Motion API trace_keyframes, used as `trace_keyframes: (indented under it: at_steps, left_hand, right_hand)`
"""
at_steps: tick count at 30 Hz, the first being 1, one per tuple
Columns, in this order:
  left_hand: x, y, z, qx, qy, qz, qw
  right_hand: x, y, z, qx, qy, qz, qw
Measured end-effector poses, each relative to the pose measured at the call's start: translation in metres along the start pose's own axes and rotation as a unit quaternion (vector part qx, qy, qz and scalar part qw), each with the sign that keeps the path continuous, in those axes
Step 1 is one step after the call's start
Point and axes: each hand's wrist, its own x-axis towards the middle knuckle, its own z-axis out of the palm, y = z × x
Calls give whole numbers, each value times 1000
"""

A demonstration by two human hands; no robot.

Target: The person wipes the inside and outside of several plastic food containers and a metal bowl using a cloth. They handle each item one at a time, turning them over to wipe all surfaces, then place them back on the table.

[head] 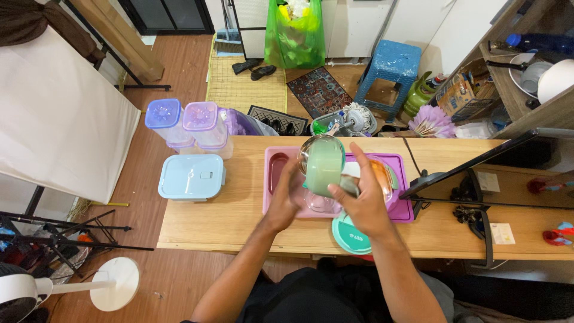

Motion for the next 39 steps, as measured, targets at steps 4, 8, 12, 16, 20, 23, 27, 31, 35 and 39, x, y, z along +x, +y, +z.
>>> trace_keyframes:
  at_steps: [4,8,12,16,20,23,27,31,35,39]
  left_hand:
    - [9,-7,2,-495,-9,-200,845]
    - [20,-2,17,-357,57,-237,902]
    - [18,10,34,-125,86,-105,983]
    - [11,13,43,-47,37,-19,998]
    - [3,9,49,-21,11,-16,1000]
    - [3,5,43,85,32,39,995]
    - [1,2,28,265,39,141,953]
    - [3,4,29,154,41,50,986]
    - [9,4,29,-348,54,-136,926]
    - [22,9,16,-453,57,-212,864]
  right_hand:
    - [-4,-8,-4,-384,-141,-115,905]
    - [-15,1,6,-256,-150,94,950]
    - [-9,19,-1,19,-85,203,975]
    - [16,26,-37,324,-60,278,902]
    - [34,12,-71,510,-90,258,815]
    - [41,3,-80,492,-98,261,825]
    - [38,1,-71,295,-78,242,921]
    - [33,-5,-69,171,-101,150,968]
    - [25,-9,-57,-26,-189,51,980]
    - [17,-2,-28,-234,-229,63,943]
